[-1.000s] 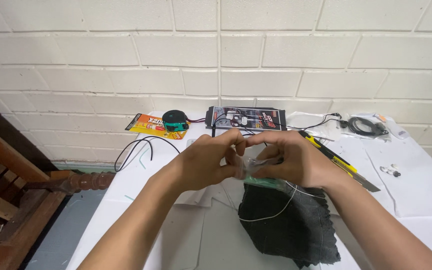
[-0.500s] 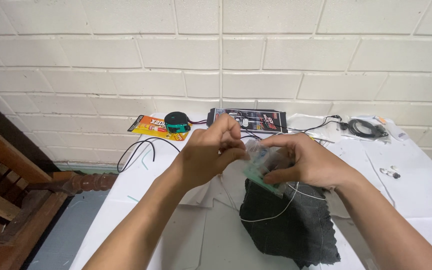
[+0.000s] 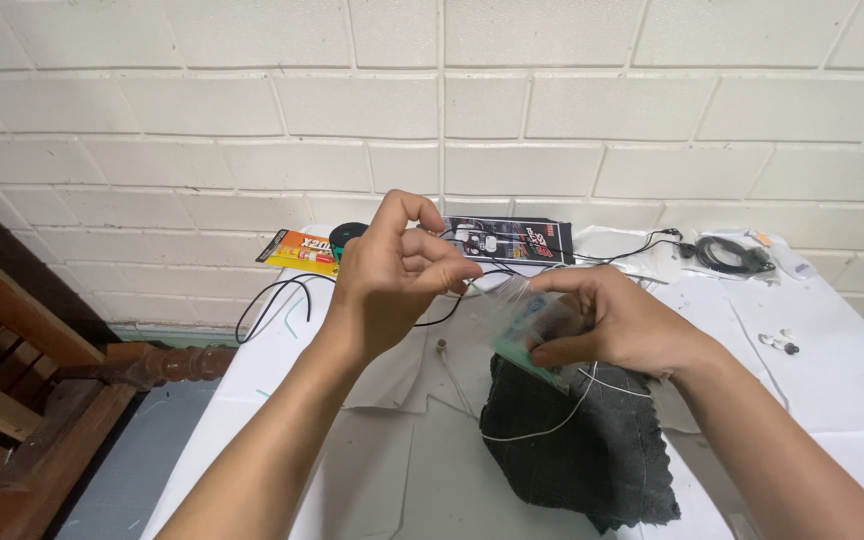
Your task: Assembling a small electronic device by connecting wires and wrapping components in fabric
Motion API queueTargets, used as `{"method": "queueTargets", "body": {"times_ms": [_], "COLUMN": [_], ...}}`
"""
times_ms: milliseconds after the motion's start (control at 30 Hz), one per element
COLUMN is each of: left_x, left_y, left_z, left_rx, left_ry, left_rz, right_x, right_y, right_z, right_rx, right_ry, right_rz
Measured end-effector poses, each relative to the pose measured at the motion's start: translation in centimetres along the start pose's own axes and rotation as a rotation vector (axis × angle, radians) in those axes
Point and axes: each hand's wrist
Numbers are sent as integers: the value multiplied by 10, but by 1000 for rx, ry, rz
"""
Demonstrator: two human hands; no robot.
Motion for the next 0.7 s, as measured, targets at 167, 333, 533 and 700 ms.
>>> {"method": "queueTargets", "body": {"times_ms": [167, 333, 533, 700], "left_x": [-2, -2, -1, -1], "left_y": [4, 14, 19, 18], "left_z": [0, 5, 11, 13], "left_rx": [23, 57, 282, 397], "left_ry": [30, 179, 304, 281], "left_rz": [20, 101, 154, 321], "right_x": [1, 0, 0, -1], "right_y": [-9, -2, -3, -1], "right_z": [-19, -5, -6, 3], "right_rx": [86, 116, 84, -31], "right_ry": [-71, -109, -101, -45], "right_rz": [-6, -15, -23, -55]}}
Point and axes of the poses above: each hand's wrist, its own x-axis towards the middle knuckle, its own y-axis out of the palm, z = x × y, and after that the axes turned 11 degrees about z, right-handed
